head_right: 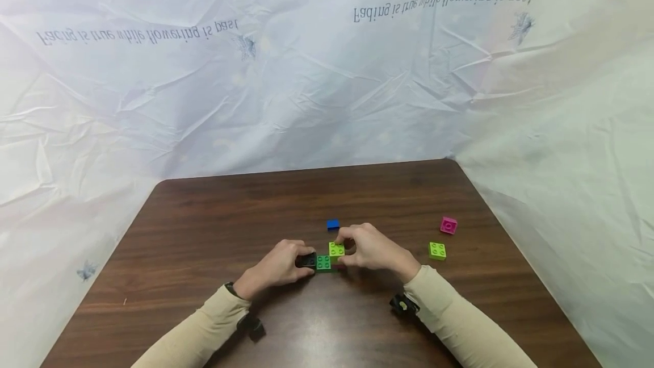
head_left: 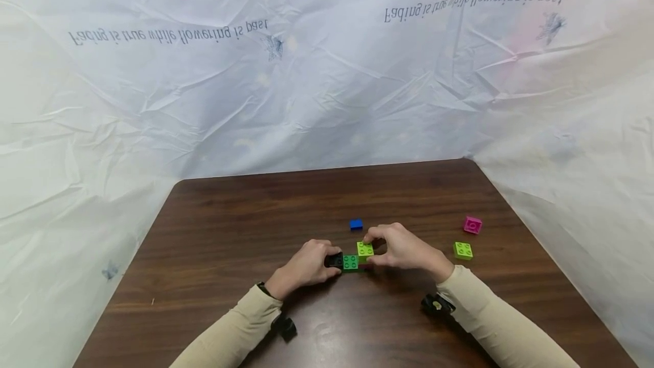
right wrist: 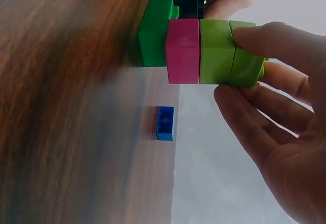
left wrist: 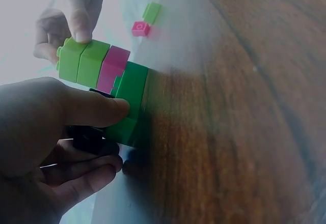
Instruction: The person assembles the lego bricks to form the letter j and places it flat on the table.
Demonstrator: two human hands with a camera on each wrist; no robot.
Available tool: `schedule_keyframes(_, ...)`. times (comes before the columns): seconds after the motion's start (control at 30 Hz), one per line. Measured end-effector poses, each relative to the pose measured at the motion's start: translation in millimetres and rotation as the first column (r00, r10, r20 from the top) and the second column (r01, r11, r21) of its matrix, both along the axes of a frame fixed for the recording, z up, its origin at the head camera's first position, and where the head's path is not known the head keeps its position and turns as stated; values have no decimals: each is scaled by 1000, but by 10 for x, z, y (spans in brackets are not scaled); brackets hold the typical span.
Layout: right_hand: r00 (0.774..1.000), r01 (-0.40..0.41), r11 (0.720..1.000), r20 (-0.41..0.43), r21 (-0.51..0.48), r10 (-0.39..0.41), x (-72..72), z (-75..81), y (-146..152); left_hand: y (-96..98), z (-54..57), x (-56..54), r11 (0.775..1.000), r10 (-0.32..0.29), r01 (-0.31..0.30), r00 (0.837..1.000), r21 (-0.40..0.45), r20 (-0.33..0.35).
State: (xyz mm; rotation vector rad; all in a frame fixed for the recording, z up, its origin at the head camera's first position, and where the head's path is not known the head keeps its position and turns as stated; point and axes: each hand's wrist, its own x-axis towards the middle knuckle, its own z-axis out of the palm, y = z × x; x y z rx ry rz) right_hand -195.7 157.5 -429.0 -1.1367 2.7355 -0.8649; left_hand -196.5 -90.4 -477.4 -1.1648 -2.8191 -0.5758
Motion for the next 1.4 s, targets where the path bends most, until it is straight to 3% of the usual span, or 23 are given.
schedule_keyframes(0.37, 999, -8, 999, 39, -41, 10, -20, -58, 37, 4, -11, 1, 1000, -2, 2, 1000, -8, 11)
schedule_keyframes(0.77, 1000, -2, 995, 20, -102, 4, -19, -51, 73, -2, -21, 6, 1000, 1, -1, 1000, 2, 7)
schedule_keyframes(1.4, 992, 127, 979, 0, -162, -128, -65, 118, 325, -23, -8, -22, 1000, -1, 1, 1000, 3, -14)
